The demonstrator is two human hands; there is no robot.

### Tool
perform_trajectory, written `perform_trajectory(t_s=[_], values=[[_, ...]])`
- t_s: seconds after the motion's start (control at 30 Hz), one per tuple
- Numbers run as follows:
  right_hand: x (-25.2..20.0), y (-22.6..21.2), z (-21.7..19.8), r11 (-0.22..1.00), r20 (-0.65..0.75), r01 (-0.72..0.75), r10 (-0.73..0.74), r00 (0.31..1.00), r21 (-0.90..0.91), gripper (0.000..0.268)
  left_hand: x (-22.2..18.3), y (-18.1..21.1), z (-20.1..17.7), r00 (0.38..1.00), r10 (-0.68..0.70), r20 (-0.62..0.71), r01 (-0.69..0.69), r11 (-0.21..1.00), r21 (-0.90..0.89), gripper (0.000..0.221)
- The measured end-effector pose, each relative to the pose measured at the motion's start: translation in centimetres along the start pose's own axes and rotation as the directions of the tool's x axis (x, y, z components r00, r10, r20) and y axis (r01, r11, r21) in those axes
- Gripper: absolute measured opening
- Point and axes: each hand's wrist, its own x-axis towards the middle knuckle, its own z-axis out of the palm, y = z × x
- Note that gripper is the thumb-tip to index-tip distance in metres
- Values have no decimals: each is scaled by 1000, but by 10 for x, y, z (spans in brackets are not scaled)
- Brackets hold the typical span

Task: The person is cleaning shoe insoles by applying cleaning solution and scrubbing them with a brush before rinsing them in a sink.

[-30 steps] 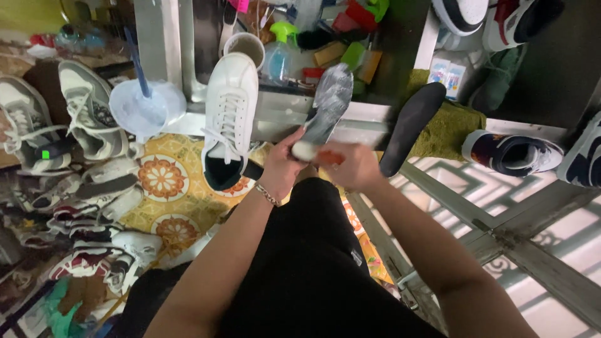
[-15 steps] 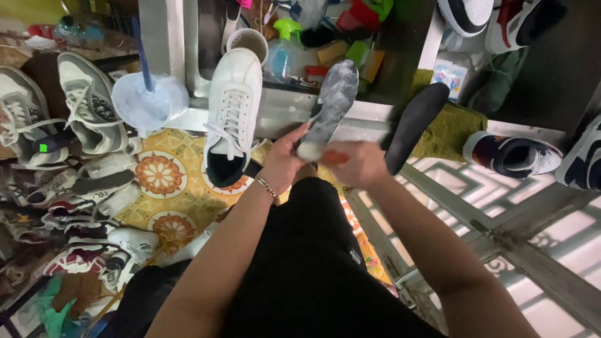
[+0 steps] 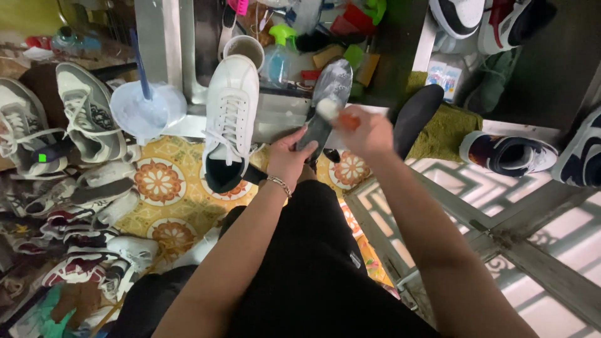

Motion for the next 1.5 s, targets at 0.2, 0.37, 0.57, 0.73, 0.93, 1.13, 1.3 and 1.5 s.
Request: perform_trajectory(t_s=[0.2,0.37,0.57,0.73,0.93,1.13,1.3,1.5], values=[[18,30,17,998,-80,32,-26,996,63,37,-2,10,5,987,-143,-69,147,987,61,63],[-7,-28,-19,996,-73,86,-88,993,-32,40,2,13,2,989,-137,-48,132,985,-108,58],[11,-14,-3,996,-13,-51,53,999,79,52,-13,39,-3,992,-118,-44,113,989,-94,61],[36,23,18,998,49,-44,42,998,39,52,-18,48,-4,986,-149,-78,141,985,-103,59],[-13,-14,38,980,-27,-6,11,1000,199,43,17,6,13,972,-203,-116,206,978,16,53],[-27,-9,36,994,-48,-81,85,995,77,39,6,26,10,976,-189,-108,192,981,14,51],[-26,16,22,992,-31,-127,127,991,16,32,-25,39,-10,982,-182,53,188,967,-171,54],[-48,-5,-9,998,67,-5,1,998,57,37,-38,41,-19,977,-68,203,147,902,-405,67]])
